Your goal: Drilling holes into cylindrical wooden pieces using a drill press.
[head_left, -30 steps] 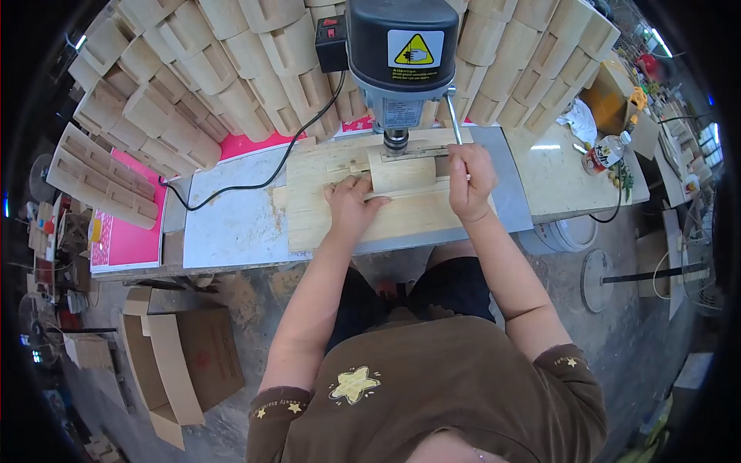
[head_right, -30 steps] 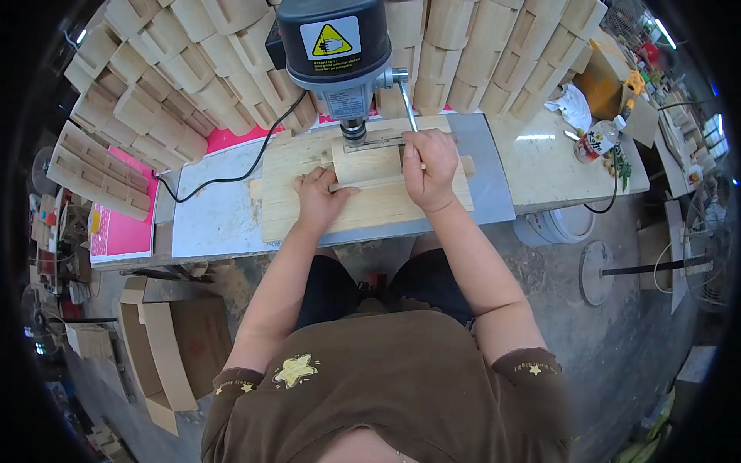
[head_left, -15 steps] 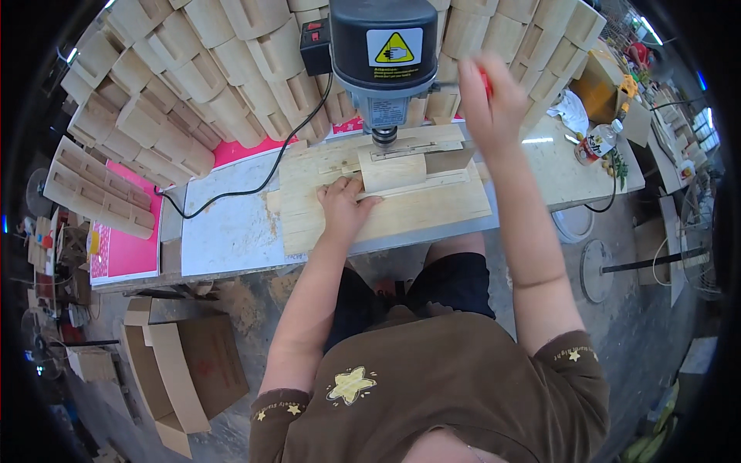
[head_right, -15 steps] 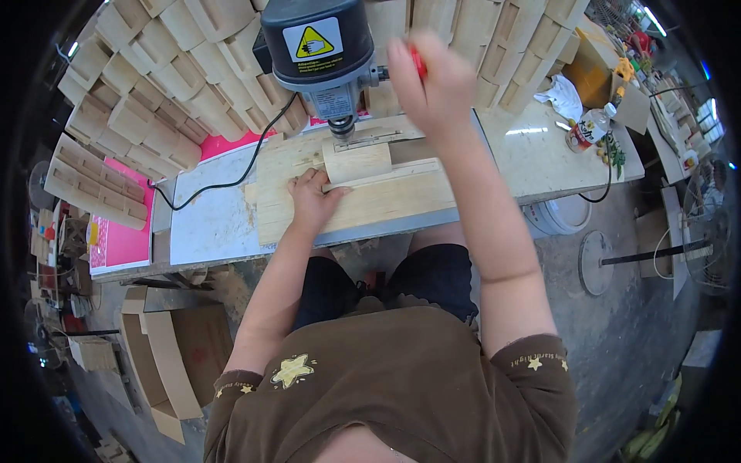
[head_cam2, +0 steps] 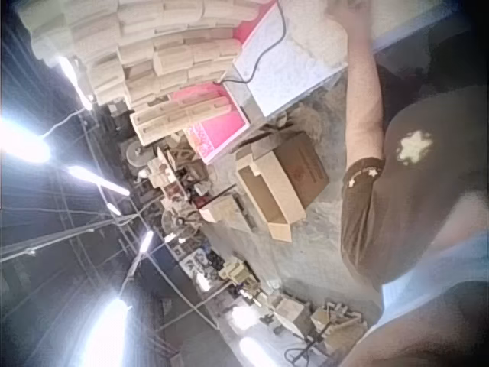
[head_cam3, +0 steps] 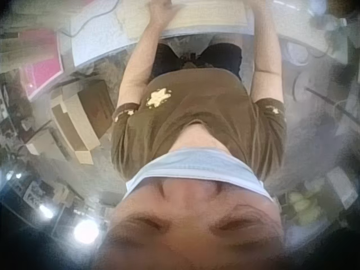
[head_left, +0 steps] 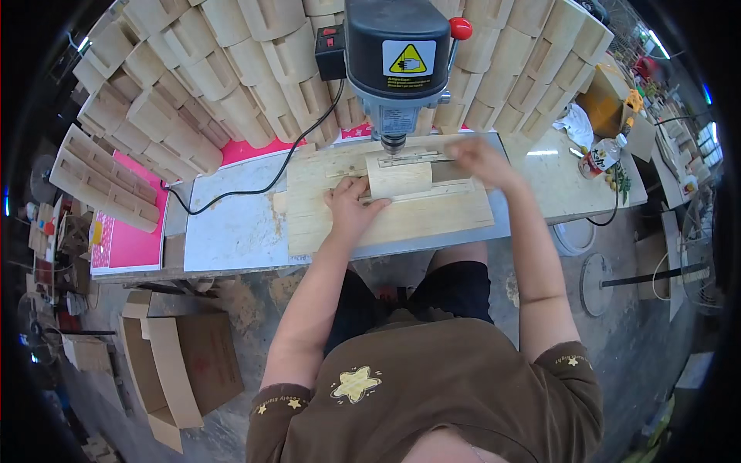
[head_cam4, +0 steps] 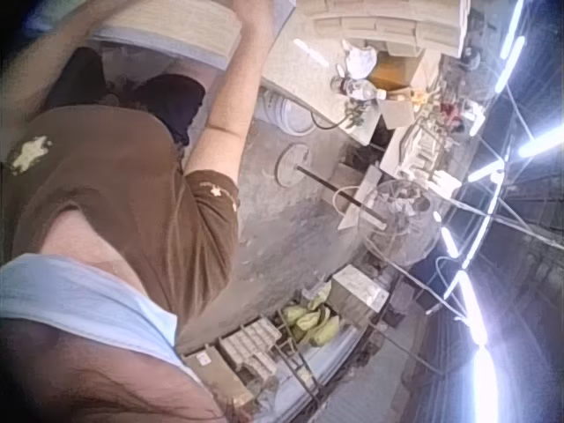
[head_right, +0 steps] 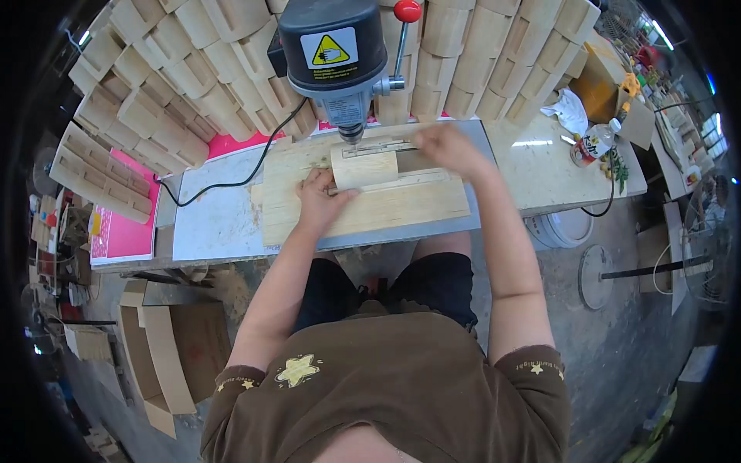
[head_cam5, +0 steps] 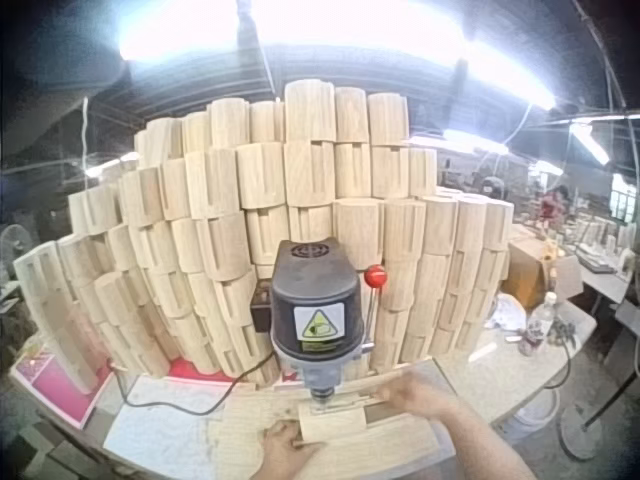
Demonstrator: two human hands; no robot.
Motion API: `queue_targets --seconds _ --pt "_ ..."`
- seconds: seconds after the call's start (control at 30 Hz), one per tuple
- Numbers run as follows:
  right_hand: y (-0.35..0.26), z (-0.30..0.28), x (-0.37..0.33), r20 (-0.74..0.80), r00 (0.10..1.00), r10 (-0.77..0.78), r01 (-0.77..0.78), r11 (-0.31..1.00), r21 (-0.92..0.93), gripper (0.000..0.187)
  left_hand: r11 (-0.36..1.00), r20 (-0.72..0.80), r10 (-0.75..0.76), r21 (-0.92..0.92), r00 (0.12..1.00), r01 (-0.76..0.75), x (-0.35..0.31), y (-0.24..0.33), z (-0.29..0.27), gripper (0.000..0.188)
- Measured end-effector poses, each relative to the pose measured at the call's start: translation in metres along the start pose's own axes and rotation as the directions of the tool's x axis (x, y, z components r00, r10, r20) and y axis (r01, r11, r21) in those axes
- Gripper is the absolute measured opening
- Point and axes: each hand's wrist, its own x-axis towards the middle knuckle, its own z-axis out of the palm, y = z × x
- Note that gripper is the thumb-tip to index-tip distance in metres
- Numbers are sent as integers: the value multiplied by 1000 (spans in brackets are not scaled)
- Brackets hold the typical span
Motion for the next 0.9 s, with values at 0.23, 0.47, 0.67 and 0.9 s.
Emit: queue_targets --seconds 0.23,0.47,0.67,0.9 --pt "-15 23 -52 -139 976 -168 139 971 -195 27 977 47 172 -134 984 -165 -27 -16 -47 35" --pt "-34 18 -84 -98 975 -201 183 969 -167 29 709 126 -428 -567 895 420 -91 -16 -170 20" --pt "-55 32 -86 4 977 -213 212 971 -110 30 327 304 -709 -658 636 678 -90 14 -170 30" --pt "-56 31 -84 15 972 -233 233 969 -83 27 352 375 -658 -614 654 706 -92 21 -135 35"
